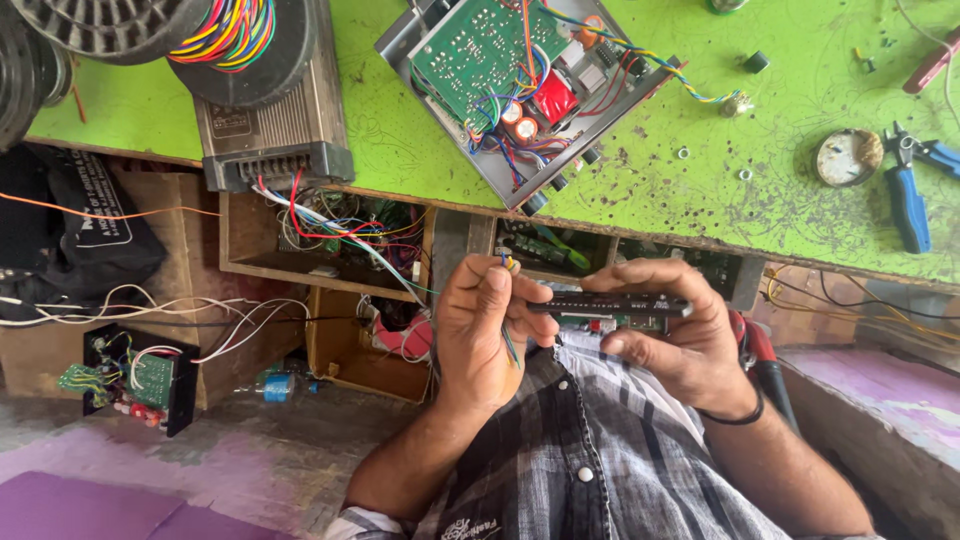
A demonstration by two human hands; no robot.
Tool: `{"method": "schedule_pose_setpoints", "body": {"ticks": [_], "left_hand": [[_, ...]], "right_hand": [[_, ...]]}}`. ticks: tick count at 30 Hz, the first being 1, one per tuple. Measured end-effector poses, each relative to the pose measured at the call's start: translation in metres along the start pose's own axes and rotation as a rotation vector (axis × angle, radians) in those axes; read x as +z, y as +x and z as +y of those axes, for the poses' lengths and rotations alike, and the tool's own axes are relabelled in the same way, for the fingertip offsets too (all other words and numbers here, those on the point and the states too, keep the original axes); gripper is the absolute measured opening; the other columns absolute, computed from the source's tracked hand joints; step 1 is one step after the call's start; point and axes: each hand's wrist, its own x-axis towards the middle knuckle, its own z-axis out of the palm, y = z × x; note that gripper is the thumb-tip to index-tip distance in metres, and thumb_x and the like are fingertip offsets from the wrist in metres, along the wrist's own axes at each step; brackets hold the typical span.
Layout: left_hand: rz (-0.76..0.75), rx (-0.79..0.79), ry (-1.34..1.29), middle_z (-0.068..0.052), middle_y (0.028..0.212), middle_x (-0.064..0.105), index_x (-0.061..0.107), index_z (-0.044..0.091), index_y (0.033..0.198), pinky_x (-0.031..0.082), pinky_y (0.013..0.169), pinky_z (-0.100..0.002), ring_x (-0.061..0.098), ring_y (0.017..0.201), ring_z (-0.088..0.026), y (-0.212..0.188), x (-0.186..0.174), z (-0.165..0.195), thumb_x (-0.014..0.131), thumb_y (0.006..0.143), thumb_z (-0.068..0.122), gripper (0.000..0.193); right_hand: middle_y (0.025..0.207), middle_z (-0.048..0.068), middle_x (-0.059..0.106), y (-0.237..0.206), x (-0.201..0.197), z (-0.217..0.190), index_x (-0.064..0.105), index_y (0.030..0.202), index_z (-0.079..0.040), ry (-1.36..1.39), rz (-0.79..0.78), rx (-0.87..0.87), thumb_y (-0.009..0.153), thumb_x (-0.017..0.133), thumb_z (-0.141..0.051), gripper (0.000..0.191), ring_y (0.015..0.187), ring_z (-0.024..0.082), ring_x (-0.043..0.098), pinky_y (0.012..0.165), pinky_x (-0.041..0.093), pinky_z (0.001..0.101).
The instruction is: The person strips and twists colored wires, then solders them to a small circuit board using a soldering iron and solder wire. The person also uses pliers to cut and prepare the wires before soldering.
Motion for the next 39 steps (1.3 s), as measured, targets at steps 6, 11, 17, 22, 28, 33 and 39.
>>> {"method": "schedule_pose_setpoints", "body": {"ticks": [6, 11, 17, 22, 28, 33, 39], "left_hand": [[-0.004, -0.031, -0.027, -0.020, 0.094, 0.073, 0.055, 0.001, 0.114, 0.060, 0.058, -0.036, 0.074, 0.070, -0.024, 0.001, 0.001, 0.000, 0.055, 0.111, 0.021, 0.021], [-0.022, 0.030, 0.078, -0.010, 0.085, 0.067, 0.056, 0.004, 0.112, 0.048, 0.047, -0.027, 0.060, 0.057, -0.012, 0.008, -0.011, -0.008, 0.056, 0.109, 0.020, 0.017], [-0.014, 0.005, 0.209, -0.001, 0.074, 0.057, 0.056, 0.006, 0.114, 0.034, 0.048, -0.018, 0.045, 0.057, -0.003, 0.019, -0.029, -0.028, 0.055, 0.113, 0.020, 0.013], [-0.142, 0.060, 0.372, -0.009, 0.089, 0.071, 0.050, 0.008, 0.117, 0.044, 0.058, -0.021, 0.054, 0.063, -0.006, 0.021, -0.020, -0.056, 0.044, 0.113, 0.023, 0.017], [-0.170, 0.073, 0.508, -0.010, 0.092, 0.072, 0.045, 0.006, 0.123, 0.045, 0.062, -0.020, 0.055, 0.066, -0.006, 0.020, -0.006, -0.066, 0.043, 0.115, 0.022, 0.018], [-0.279, 0.185, 0.748, -0.013, 0.111, 0.079, 0.053, 0.002, 0.118, 0.055, 0.077, -0.024, 0.064, 0.082, -0.009, 0.025, 0.008, -0.062, 0.048, 0.115, 0.017, 0.016], [-0.331, 0.160, 0.865, -0.014, 0.109, 0.078, 0.060, -0.002, 0.116, 0.059, 0.076, -0.026, 0.075, 0.086, -0.013, 0.034, 0.031, -0.061, 0.057, 0.110, 0.015, 0.019]], "right_hand": [[0.133, 0.018, 0.069, 0.002, 0.001, 0.003, 0.058, 0.133, 0.000, -0.040, 0.005, -0.042, 0.090, 0.080, 0.001, 0.048, 0.127, 0.022, 0.066, 0.109, 0.054, 0.0374], [0.122, 0.009, 0.066, 0.004, 0.011, -0.020, 0.046, 0.141, -0.002, -0.195, 0.133, -0.174, 0.096, 0.074, -0.015, 0.054, 0.118, 0.015, 0.064, 0.101, 0.054, 0.0318], [0.119, 0.016, 0.067, 0.029, -0.037, -0.047, 0.053, 0.135, -0.003, -1.468, 0.364, -0.255, 0.093, 0.082, -0.011, 0.052, 0.107, 0.026, 0.062, 0.094, 0.050, 0.0386], [0.122, 0.016, 0.068, 0.037, -0.067, -0.027, 0.064, 0.131, -0.004, -1.610, 0.313, -0.258, 0.089, 0.085, -0.013, 0.048, 0.115, 0.034, 0.061, 0.099, 0.044, 0.0478], [0.130, 0.020, 0.063, 0.011, -0.079, -0.013, 0.059, 0.137, 0.001, -1.470, 0.457, -0.308, 0.091, 0.085, -0.014, 0.055, 0.120, 0.037, 0.059, 0.106, 0.047, 0.0452], [0.127, 0.017, 0.066, 0.005, -0.090, -0.002, 0.062, 0.134, -0.002, -1.426, 0.514, -0.331, 0.094, 0.083, -0.008, 0.045, 0.119, 0.035, 0.062, 0.104, 0.051, 0.0421], [0.125, 0.015, 0.068, 0.008, -0.093, -0.004, 0.068, 0.126, -0.003, -1.458, 0.469, -0.336, 0.090, 0.084, -0.008, 0.040, 0.119, 0.034, 0.062, 0.105, 0.050, 0.0437]]}}
